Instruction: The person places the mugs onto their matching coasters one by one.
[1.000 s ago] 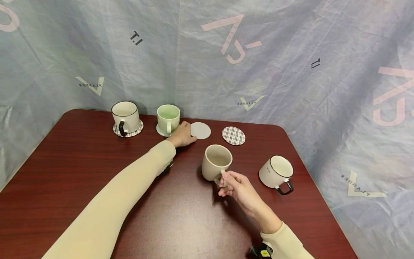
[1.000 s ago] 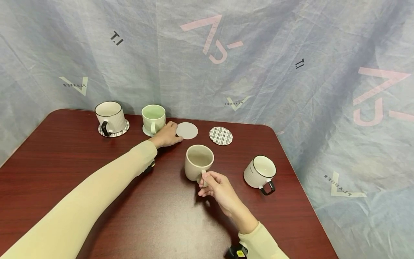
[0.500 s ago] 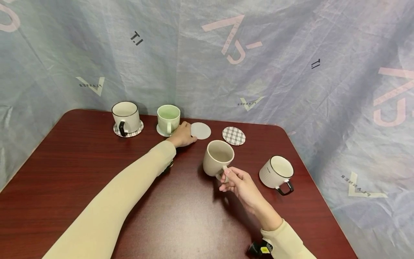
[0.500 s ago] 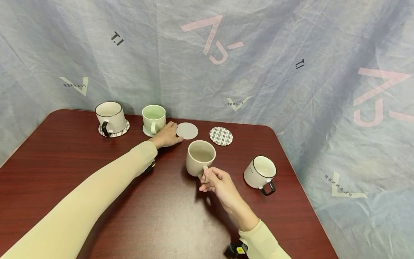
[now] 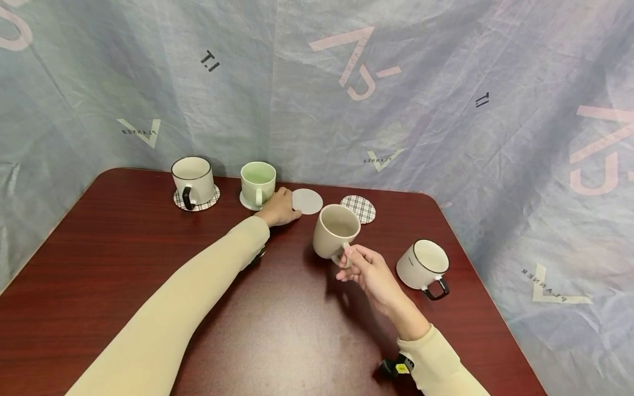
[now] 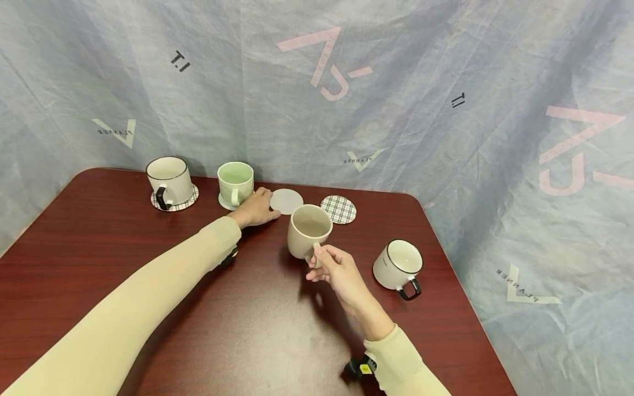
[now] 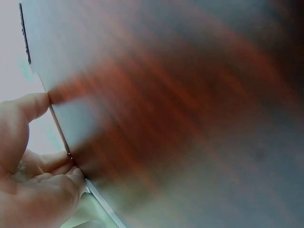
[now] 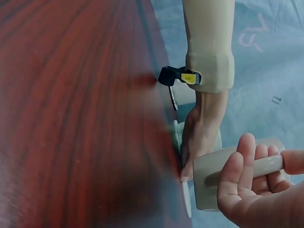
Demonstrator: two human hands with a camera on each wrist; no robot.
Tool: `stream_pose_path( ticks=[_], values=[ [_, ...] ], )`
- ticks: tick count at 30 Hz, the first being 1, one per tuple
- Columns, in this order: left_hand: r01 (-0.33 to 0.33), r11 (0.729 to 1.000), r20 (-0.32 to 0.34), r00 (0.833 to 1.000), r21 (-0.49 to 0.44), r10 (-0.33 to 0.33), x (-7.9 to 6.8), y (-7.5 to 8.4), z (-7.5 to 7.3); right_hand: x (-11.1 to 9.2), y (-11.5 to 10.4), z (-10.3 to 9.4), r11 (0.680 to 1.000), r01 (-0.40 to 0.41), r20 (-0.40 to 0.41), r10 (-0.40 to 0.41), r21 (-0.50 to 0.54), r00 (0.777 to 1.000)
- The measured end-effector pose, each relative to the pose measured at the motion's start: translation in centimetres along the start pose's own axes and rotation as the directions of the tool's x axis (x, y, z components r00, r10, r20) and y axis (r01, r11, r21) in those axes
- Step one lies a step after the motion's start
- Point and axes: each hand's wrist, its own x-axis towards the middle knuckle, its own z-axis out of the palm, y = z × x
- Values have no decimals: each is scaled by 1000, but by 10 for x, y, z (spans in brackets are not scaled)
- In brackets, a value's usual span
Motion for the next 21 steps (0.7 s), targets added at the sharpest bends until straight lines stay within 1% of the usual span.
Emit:
stream_pose_path(
  ticks=[8,13,21],
  values=[
    [13,1000,6,1000,-8,-13,0,0,0,14,-6,-1,1000,1,-25,-1,-10,1000],
    [16,1000,9,1000,-15,-16,0,0,0,21,-7,-2,1000,14,-23,-14,-7,1000],
    [8,1000,-10,1000,-10,-8,0,1,1,31,-6,-2,1000,28,-26,-28,6,999]
  ],
)
